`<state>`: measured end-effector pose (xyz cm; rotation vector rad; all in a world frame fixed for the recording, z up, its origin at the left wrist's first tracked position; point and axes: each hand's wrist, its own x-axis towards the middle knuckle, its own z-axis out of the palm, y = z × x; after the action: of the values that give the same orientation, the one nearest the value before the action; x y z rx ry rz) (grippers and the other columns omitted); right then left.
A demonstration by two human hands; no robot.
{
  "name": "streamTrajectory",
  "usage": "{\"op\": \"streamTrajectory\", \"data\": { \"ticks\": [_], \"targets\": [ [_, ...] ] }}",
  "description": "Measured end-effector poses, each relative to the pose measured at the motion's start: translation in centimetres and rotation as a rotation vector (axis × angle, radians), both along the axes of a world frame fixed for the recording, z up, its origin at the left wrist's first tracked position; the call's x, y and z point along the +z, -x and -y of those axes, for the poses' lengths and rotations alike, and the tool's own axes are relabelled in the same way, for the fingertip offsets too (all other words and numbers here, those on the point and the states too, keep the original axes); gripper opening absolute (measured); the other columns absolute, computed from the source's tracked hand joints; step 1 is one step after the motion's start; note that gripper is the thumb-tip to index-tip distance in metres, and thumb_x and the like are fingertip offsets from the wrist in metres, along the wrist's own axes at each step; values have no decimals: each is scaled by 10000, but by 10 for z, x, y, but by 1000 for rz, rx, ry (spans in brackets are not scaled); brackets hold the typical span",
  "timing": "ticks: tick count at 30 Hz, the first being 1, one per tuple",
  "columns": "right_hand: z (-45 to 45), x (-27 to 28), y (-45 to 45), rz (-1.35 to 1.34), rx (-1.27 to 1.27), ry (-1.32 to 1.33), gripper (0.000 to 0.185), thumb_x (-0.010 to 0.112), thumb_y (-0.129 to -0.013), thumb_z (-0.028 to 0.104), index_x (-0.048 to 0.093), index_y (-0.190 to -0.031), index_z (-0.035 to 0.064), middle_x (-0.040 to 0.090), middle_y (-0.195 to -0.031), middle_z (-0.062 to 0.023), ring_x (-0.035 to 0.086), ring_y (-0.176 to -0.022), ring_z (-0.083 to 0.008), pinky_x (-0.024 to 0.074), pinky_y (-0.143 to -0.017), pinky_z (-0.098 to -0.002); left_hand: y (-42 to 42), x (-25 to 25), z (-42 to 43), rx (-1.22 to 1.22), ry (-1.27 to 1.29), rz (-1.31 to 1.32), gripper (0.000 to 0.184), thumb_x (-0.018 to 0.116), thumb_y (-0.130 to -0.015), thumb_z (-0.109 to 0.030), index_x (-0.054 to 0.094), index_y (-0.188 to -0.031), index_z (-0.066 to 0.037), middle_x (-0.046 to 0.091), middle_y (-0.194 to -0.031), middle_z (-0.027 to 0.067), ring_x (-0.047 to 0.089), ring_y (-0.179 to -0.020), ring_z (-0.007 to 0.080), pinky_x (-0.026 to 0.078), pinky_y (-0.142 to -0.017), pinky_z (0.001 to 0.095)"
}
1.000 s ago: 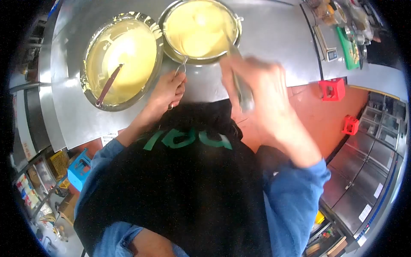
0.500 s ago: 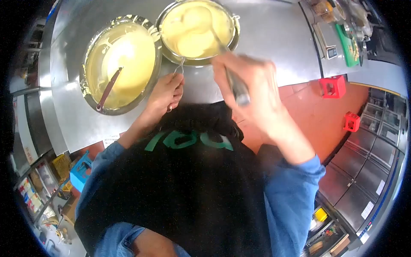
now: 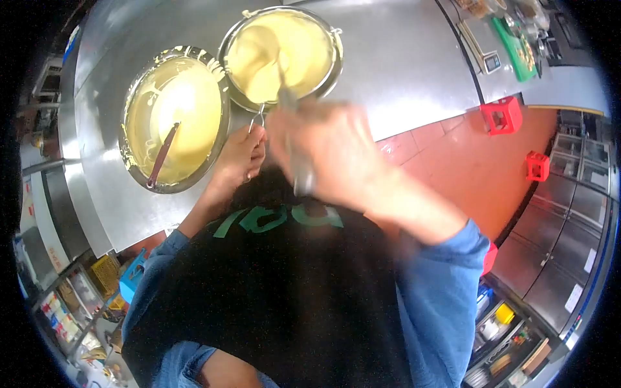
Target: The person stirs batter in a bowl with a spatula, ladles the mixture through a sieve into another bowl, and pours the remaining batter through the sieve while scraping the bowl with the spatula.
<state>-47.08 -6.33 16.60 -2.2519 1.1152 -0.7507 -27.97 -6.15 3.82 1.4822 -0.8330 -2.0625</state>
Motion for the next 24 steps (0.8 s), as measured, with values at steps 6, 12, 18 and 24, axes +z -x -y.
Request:
{"op": "streamTrajectory", "data": {
  "ticks": [6,12,18,24],
  "targets": [
    [-32,21,2,-223,-23,41,119,594,-632,39,525,-714,91,505,-587,-106,557,-495,-272,454,-448,-385,2,3,1,-9,-21,-59,217,424,-959,-275,440,-850,-88,293,-557,-51,259,-401,53,222,-347,220],
    [-26,18,23,-207,-96,-106,101,580,-650,37,534,-712,102,515,-612,-123,559,-510,-308,463,-467,-400,1,-2,8,25,-80,-80,213,456,-933,-270,451,-839,-79,330,-557,-30,273,-402,58,218,-357,232],
    [-5,6,22,-164,-50,-66,109,620,-658,96,525,-712,99,482,-559,-99,546,-483,-256,452,-447,-375,1,2,6,60,-22,-54,220,447,-936,-267,450,-834,-73,324,-559,-29,269,-399,55,212,-349,226],
    [2,-7,6,-14,34,38,99,601,-657,68,520,-702,102,483,-565,-95,546,-477,-259,446,-434,-369,3,-1,1,35,-24,-50,212,422,-953,-263,431,-836,-87,286,-551,-55,249,-394,40,217,-337,207]
  ]
}}
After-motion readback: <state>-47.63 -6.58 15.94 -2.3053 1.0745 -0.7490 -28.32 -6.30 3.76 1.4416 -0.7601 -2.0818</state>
